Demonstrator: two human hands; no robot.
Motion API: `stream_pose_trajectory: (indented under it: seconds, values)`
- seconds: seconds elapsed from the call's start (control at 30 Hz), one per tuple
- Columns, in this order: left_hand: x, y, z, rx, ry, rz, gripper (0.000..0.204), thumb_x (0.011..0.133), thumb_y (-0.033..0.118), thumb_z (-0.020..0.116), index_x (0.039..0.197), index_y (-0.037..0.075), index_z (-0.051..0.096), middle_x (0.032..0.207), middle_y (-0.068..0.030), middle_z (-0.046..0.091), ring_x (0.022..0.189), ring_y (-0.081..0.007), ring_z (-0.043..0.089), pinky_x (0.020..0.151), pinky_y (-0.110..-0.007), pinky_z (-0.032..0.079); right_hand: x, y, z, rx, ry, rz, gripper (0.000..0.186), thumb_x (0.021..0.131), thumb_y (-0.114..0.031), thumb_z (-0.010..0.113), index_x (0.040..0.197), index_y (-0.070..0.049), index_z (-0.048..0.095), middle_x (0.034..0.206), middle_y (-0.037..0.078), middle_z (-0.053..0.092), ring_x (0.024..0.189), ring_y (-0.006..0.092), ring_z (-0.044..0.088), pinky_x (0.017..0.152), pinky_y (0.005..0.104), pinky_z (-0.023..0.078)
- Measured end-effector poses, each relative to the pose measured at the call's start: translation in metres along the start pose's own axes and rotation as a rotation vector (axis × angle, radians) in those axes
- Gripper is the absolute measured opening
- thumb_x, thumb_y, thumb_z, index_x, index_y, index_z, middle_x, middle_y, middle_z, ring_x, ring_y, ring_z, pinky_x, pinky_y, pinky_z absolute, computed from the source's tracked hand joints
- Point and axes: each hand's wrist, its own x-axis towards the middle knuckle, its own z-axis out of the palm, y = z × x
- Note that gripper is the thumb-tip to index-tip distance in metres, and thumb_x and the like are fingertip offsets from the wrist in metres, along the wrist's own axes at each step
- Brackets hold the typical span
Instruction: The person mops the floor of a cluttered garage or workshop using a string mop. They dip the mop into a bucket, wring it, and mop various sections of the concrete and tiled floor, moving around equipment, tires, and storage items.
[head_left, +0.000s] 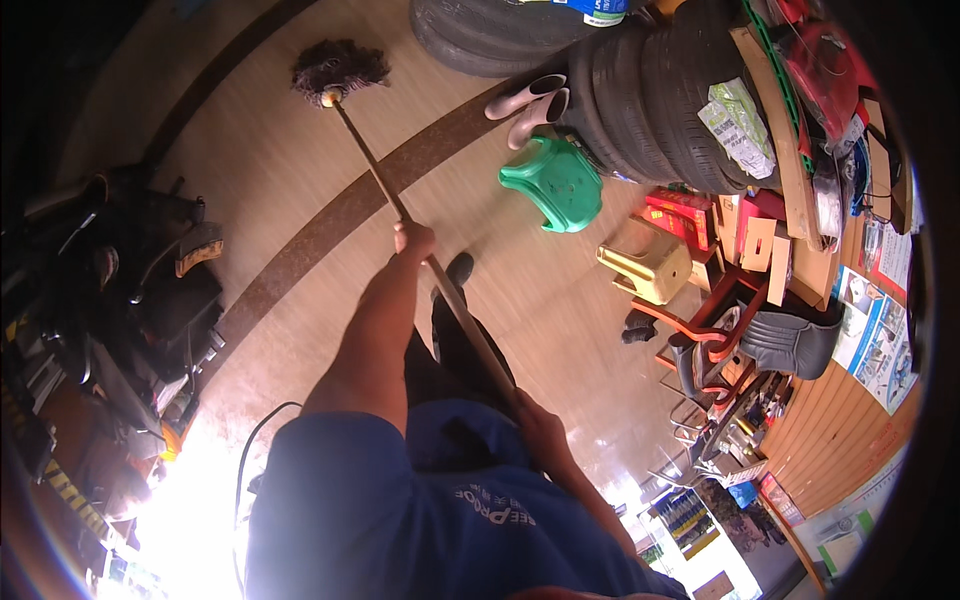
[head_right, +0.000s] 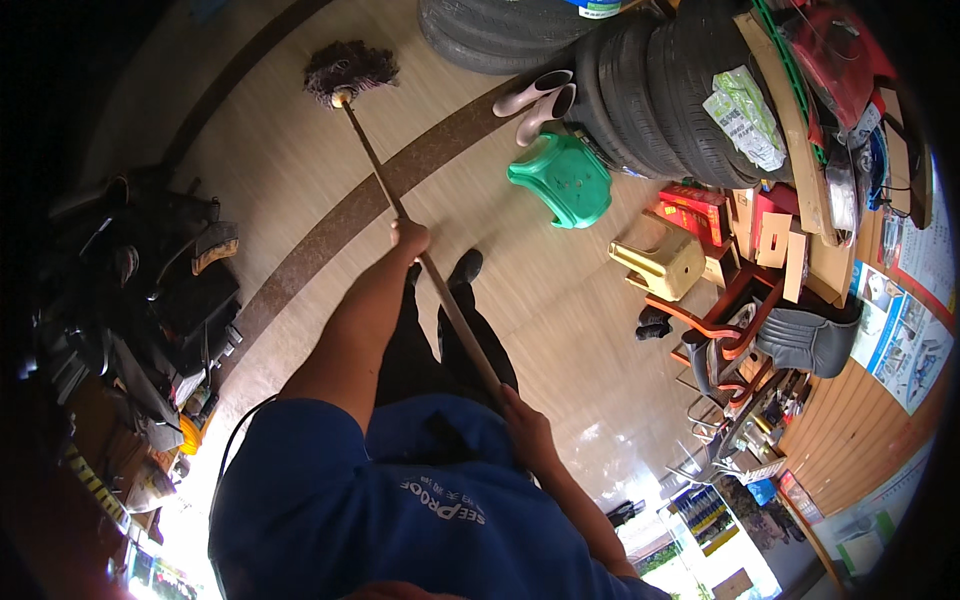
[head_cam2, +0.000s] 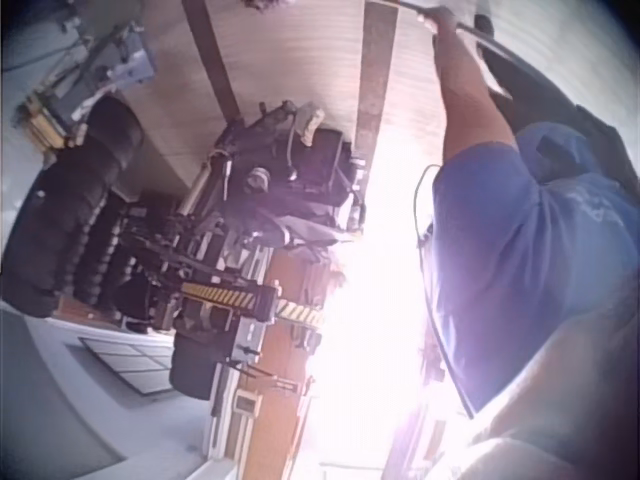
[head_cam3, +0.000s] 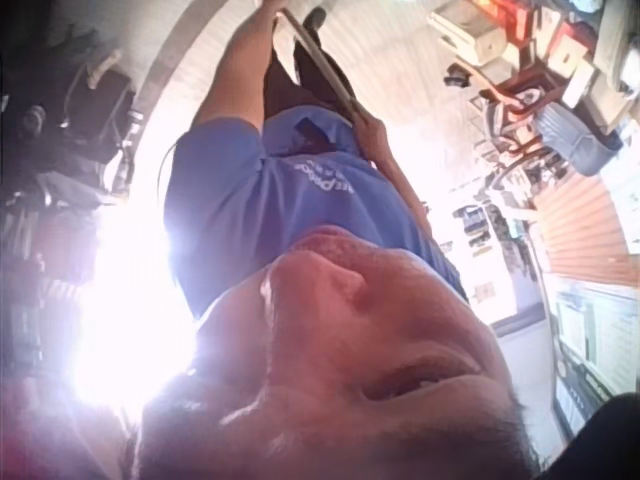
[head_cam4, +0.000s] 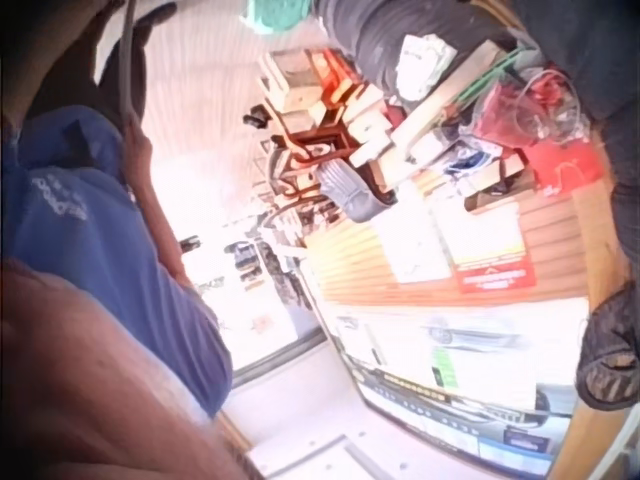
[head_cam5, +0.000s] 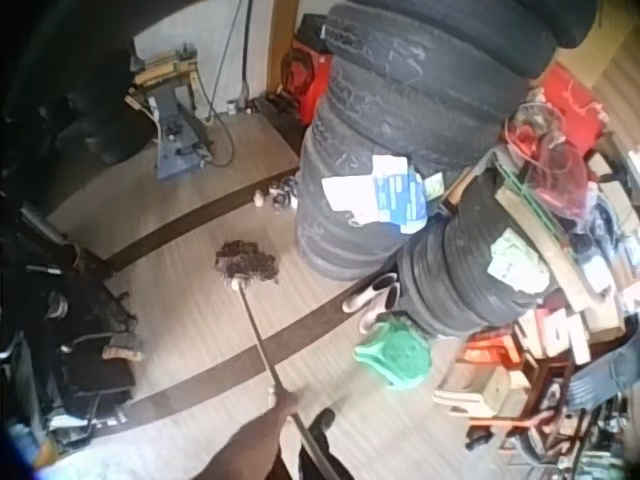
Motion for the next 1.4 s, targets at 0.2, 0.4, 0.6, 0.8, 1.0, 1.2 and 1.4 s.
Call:
stream_pose_trajectory:
  seconds: [0.2,0.4,0.6,0.8,1.0,1.2,1.4]
  values:
    - [-0.044,0.027,0.053,-0.623,0.140,-0.346,0.058,0.078,0.015,0.053,0.127,-0.008,0.030,0.117,-0.0274,0.052,0.106,-0.0360,0.056,0.091,-0.038,0.045,-0.044,0.006,-0.021,0.074,-0.064,0.233,0.037,0.092,-0.017,0.048,0.127,-0.007,0.049,0.108,0.022,0.061,0.098,0.0287,0.062,0.082,0.0335,0.048]
    - [-0.019,0.022,0.023,0.208,-0.012,0.099,0.036,0.082,0.016,0.048,0.107,-0.009,0.045,0.099,-0.0234,0.061,0.089,-0.0327,0.063,0.075,-0.042,0.050,-0.015,0.016,-0.008,0.085,-0.032,0.128,0.038,0.092,-0.018,0.047,0.128,-0.007,0.048,0.111,0.023,0.059,0.100,0.0300,0.061,0.084,0.0336,0.047]
    - [-0.029,0.019,0.036,-0.240,0.085,-0.171,0.032,0.084,0.017,0.046,0.109,-0.002,0.045,0.103,-0.0205,0.061,0.089,-0.0356,0.061,0.075,-0.045,0.048,-0.022,0.011,-0.014,0.045,-0.102,0.237,0.039,0.091,-0.017,0.046,0.129,-0.008,0.046,0.108,0.023,0.060,0.100,0.0289,0.061,0.084,0.0342,0.047]
    - [-0.021,0.021,0.077,-0.534,0.180,-0.306,0.044,0.082,0.016,0.051,0.115,-0.007,0.035,0.106,-0.0250,0.059,0.100,-0.0364,0.059,0.083,-0.046,0.049,-0.027,0.027,-0.021,0.026,-0.077,0.207,0.038,0.092,-0.017,0.046,0.129,-0.008,0.047,0.109,0.021,0.061,0.101,0.0277,0.061,0.084,0.0339,0.047]
    - [-0.016,0.021,0.007,-0.110,0.057,-0.079,0.038,0.080,0.014,0.052,0.110,-0.008,0.046,0.093,-0.0196,0.063,0.087,-0.0367,0.063,0.069,-0.043,0.053,-0.006,0.010,-0.002,0.032,-0.004,0.167,0.035,0.091,-0.019,0.049,0.125,-0.006,0.051,0.107,0.019,0.062,0.101,0.0289,0.061,0.084,0.0338,0.048]
    - [-0.065,0.055,0.053,-0.639,0.133,-0.444,0.048,0.080,0.019,0.054,0.119,-0.001,0.034,0.114,-0.0234,0.055,0.110,-0.0365,0.053,0.094,-0.043,0.042,-0.038,0.032,-0.020,0.032,-0.022,0.205,0.035,0.093,-0.018,0.046,0.126,-0.005,0.050,0.111,0.020,0.061,0.105,0.0255,0.059,0.088,0.0319,0.045]
    - [-0.006,0.026,-0.009,0.193,-0.056,0.064,0.026,0.080,0.007,0.052,0.099,-0.010,0.057,0.090,-0.0197,0.063,0.078,-0.0284,0.066,0.065,-0.041,0.054,0.005,0.012,-0.002,0.004,0.017,0.092,0.037,0.091,-0.021,0.048,0.127,-0.010,0.050,0.103,0.023,0.061,0.097,0.0292,0.062,0.081,0.0349,0.048]
